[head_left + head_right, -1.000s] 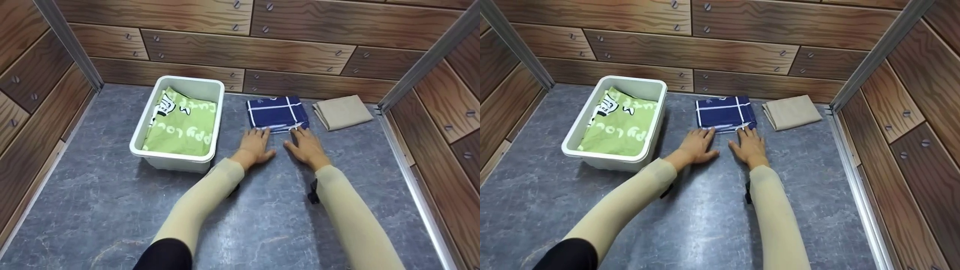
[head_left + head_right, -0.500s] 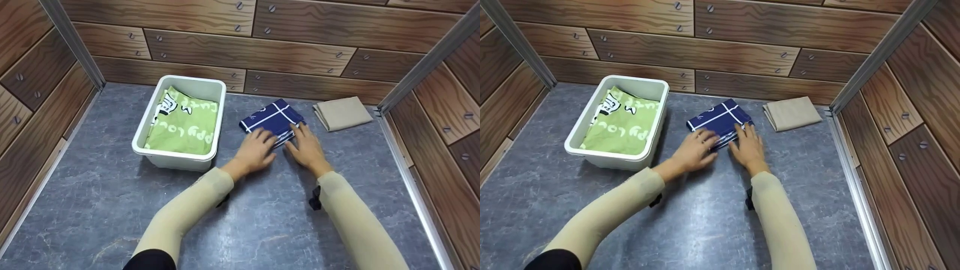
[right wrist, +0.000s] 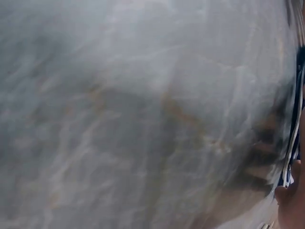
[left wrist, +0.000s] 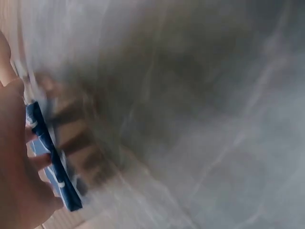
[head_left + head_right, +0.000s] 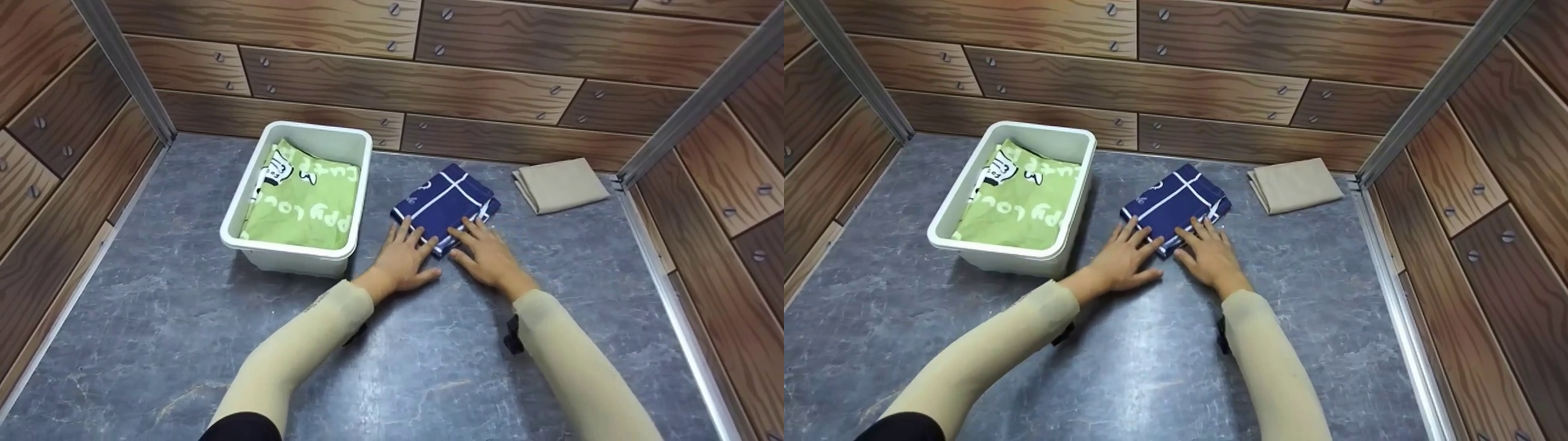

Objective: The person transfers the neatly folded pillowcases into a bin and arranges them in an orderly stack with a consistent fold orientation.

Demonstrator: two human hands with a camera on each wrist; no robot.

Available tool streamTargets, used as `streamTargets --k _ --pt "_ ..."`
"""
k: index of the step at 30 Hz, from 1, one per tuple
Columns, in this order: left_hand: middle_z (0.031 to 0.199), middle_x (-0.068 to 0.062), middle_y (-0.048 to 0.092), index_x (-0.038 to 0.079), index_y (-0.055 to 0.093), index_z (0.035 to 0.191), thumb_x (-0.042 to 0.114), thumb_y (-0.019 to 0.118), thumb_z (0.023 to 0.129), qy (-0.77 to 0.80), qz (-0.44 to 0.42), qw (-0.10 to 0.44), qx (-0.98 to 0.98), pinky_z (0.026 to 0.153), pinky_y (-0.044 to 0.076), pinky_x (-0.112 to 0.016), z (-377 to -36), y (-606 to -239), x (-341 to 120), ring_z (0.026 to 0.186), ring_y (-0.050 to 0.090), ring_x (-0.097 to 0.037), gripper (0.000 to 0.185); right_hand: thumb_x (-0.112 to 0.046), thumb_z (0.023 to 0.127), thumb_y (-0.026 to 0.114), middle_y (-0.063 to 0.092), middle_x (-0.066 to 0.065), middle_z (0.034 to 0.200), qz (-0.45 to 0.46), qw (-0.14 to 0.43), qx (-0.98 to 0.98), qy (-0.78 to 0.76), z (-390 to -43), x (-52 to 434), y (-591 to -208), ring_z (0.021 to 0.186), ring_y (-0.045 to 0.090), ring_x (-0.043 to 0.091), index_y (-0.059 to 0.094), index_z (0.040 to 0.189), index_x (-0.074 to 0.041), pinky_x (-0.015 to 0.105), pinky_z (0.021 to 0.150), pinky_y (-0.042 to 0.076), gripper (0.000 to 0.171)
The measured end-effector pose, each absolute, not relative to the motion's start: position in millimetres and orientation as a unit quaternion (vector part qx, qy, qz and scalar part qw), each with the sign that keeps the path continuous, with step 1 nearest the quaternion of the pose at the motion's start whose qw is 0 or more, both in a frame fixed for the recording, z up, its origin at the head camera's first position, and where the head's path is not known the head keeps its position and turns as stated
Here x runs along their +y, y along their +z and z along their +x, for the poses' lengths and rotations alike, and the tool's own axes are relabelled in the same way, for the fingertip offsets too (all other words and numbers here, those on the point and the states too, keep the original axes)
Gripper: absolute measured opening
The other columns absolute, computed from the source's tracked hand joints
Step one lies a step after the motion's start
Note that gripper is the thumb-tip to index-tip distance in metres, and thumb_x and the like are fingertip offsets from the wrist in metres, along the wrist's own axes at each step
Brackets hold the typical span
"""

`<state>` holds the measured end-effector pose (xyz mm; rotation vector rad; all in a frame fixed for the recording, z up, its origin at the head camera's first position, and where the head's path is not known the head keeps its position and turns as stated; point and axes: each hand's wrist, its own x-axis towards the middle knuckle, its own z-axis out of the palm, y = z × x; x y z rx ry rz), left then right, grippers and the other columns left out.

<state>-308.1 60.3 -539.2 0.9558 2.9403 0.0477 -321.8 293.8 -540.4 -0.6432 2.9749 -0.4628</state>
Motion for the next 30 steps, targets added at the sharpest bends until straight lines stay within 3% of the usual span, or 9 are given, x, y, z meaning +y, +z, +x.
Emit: streamTargets --k 7,15,22,30 --pt "0.147 -0.015 0.046 0.024 0.046 0.150 0.069 0.040 0.095 0.054 0.340 0.011 0.939 0.120 0.017 -0.061 -295.9 -534.3 64.6 0.147 0.025 -0.043 0.071 -0.044 0.102 0.050 0.037 0.017 0.158 -0.224 0.015 0.959 -0.170 -312.9 301.9 -538.4 0.149 0.021 0.043 0.056 0.141 -0.017 0.066 0.117 0.018 0.047" --pt "0.165 -0.015 0.019 0.019 0.032 0.157 0.068 0.035 0.098 0.062 0.283 0.024 0.957 0.121 0.016 -0.059 -310.2 -535.5 48.0 0.151 0.011 -0.044 0.077 -0.051 0.102 0.046 0.032 0.016 0.160 -0.234 0.009 0.958 -0.164 -306.8 294.2 -535.9 0.150 0.019 0.041 0.047 0.149 -0.025 0.064 0.119 0.015 0.054" --pt "0.165 -0.014 0.022 0.020 0.032 0.157 0.069 0.035 0.097 0.061 0.276 0.041 0.958 0.121 0.016 -0.058 -306.8 -543.5 39.4 0.150 0.016 -0.043 0.078 -0.054 0.102 0.043 0.031 0.013 0.161 -0.236 0.032 0.959 -0.154 -301.0 289.0 -540.1 0.152 0.016 0.038 0.051 0.147 -0.026 0.064 0.119 0.013 0.053" --pt "0.165 -0.018 0.017 0.019 0.024 0.159 0.071 0.034 0.096 0.048 0.280 0.058 0.957 0.122 0.016 -0.057 -277.9 -543.6 42.7 0.150 0.014 -0.045 0.082 -0.056 0.101 0.044 0.030 0.008 0.162 -0.241 0.034 0.958 -0.154 -293.6 300.0 -542.3 0.152 0.014 0.037 0.053 0.145 -0.030 0.065 0.119 0.012 0.052"
